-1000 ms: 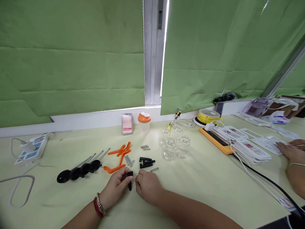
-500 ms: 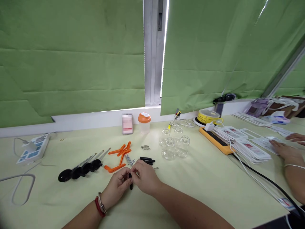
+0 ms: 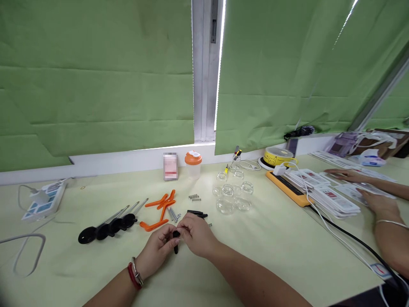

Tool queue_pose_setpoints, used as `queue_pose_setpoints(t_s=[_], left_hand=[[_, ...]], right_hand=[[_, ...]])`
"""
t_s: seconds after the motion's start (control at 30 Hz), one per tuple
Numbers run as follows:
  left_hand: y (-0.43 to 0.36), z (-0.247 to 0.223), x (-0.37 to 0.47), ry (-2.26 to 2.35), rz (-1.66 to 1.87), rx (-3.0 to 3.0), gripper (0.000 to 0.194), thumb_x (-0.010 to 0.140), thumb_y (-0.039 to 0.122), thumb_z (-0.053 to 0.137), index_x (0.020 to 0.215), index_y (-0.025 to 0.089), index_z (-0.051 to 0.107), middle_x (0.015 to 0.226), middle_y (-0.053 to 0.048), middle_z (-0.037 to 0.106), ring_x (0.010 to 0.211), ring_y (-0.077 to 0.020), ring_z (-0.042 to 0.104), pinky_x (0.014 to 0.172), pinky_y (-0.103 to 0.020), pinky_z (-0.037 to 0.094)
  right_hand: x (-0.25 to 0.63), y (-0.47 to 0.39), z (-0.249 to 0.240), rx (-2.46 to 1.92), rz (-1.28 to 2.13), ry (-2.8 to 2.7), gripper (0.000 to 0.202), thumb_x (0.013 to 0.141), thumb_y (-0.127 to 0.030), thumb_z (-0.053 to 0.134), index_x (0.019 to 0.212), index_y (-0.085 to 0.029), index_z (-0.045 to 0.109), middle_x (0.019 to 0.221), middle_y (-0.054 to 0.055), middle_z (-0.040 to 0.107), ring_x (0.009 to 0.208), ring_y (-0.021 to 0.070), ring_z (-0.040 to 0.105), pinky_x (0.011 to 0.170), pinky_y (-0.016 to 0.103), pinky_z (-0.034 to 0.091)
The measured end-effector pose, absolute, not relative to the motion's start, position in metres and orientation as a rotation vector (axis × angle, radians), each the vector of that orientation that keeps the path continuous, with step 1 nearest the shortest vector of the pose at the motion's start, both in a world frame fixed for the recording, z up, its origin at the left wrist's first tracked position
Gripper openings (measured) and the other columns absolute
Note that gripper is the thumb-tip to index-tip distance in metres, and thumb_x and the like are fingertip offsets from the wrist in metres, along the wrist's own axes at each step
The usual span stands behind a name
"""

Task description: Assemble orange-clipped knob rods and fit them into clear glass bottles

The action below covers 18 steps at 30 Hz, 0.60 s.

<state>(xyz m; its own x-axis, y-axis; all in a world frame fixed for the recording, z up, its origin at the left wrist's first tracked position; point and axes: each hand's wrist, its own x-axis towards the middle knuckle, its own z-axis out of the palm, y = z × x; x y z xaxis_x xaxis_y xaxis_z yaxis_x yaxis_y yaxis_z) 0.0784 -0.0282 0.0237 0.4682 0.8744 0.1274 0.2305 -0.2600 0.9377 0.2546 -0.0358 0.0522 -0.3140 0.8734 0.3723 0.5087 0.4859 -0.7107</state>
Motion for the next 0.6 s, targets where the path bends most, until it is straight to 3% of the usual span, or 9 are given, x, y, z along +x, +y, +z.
queue_pose_setpoints(t_s=[0.17,0.43,0.6], left_hand=[[-0.03,0.026,0.078,0.967,0.83,1.731,0.015,0.083,0.032,0.056,0.085,0.018,0.054,0.071,0.002,0.046,0.065,-0.0124,0.043,0.06,-0.023,0.041],[-0.031,0.025,0.078,0.971,0.828,1.745,0.014,0.082,0.031,0.057,0.087,0.018,0.055,0.07,0.003,0.047,0.062,-0.0118,0.043,0.059,-0.023,0.04],[-0.031,0.026,0.078,0.968,0.81,1.713,0.012,0.078,0.027,0.06,0.085,0.018,0.055,0.072,0.002,0.048,0.063,-0.0112,0.042,0.059,-0.022,0.038]], right_hand=[[0.302,-0.022,0.058,-1.407,0.508,-1.935,0.015,0.083,-0.015,0.05,0.08,-0.02,0.064,0.083,0.003,0.063,0.076,0.0157,0.058,0.07,0.026,0.043],[0.319,-0.03,0.052,-1.458,0.34,-2.465,0.023,0.081,-0.011,0.046,0.076,-0.021,0.067,0.085,0.004,0.067,0.081,0.0193,0.06,0.07,0.027,0.04],[0.305,-0.033,0.055,-1.388,0.389,-2.372,0.029,0.08,-0.009,0.044,0.095,-0.022,0.065,0.091,0.005,0.065,0.081,0.0179,0.06,0.07,0.027,0.042]])
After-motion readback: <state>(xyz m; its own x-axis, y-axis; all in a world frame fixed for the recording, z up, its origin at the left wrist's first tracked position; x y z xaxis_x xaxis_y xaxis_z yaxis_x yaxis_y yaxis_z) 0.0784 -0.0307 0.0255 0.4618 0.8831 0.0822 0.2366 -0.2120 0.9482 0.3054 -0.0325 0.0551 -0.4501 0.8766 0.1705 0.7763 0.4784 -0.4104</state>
